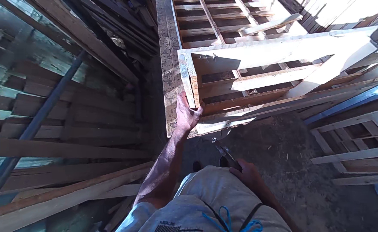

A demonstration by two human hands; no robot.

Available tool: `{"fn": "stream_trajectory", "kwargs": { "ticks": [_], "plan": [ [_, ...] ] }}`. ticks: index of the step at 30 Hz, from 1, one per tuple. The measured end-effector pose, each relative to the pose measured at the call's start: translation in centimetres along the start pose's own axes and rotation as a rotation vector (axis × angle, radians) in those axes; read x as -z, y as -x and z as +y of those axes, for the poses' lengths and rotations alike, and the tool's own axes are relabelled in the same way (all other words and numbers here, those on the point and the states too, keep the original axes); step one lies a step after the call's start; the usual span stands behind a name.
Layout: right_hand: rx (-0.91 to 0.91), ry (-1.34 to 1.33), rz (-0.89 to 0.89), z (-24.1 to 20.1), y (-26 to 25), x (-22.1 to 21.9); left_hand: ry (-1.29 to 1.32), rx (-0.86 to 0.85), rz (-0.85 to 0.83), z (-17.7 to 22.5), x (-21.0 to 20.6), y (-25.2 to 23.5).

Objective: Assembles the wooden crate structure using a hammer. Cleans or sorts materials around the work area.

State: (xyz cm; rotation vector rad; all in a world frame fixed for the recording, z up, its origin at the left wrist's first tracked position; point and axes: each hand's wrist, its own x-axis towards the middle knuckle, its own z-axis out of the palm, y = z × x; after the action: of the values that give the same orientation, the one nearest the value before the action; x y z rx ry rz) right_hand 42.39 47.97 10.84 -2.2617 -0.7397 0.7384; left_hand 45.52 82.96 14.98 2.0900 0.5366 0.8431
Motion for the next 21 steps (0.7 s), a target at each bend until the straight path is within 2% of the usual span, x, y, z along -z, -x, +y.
{"fn": "stream_trajectory", "kwargs": {
  "ticks": [4,7,11,12,15,18,21],
  "plan": [
    [0.047,0.029,0.036,0.4,-0.1,0.6,0.007,0.04,-0.039,0.6,-0.4,-0.1],
    [0.106,0.106,0.083,0.0,-0.5,1.0,0.094,0.055,-0.117,1.1,1.1,0.6],
    [0.137,0.239,0.002,-0.2,-1.3,1.9,0.23,0.006,-0.024,-1.8,2.2,6.0],
    [0.143,0.257,-0.025,-0.2,-1.7,2.1,0.248,0.066,-0.025,-2.8,2.4,8.1],
    [0.228,0.274,-0.105,0.8,-3.7,2.1,0.154,0.449,-0.2,-6.4,3.7,16.3],
    [0.241,0.228,-0.249,-0.1,-6.4,2.0,-0.064,0.764,-0.424,-11.3,4.3,26.5],
    [0.251,0.127,-0.409,-2.2,-9.5,-0.1,-0.209,1.11,-0.519,-14.7,5.6,37.6]
  ]
}}
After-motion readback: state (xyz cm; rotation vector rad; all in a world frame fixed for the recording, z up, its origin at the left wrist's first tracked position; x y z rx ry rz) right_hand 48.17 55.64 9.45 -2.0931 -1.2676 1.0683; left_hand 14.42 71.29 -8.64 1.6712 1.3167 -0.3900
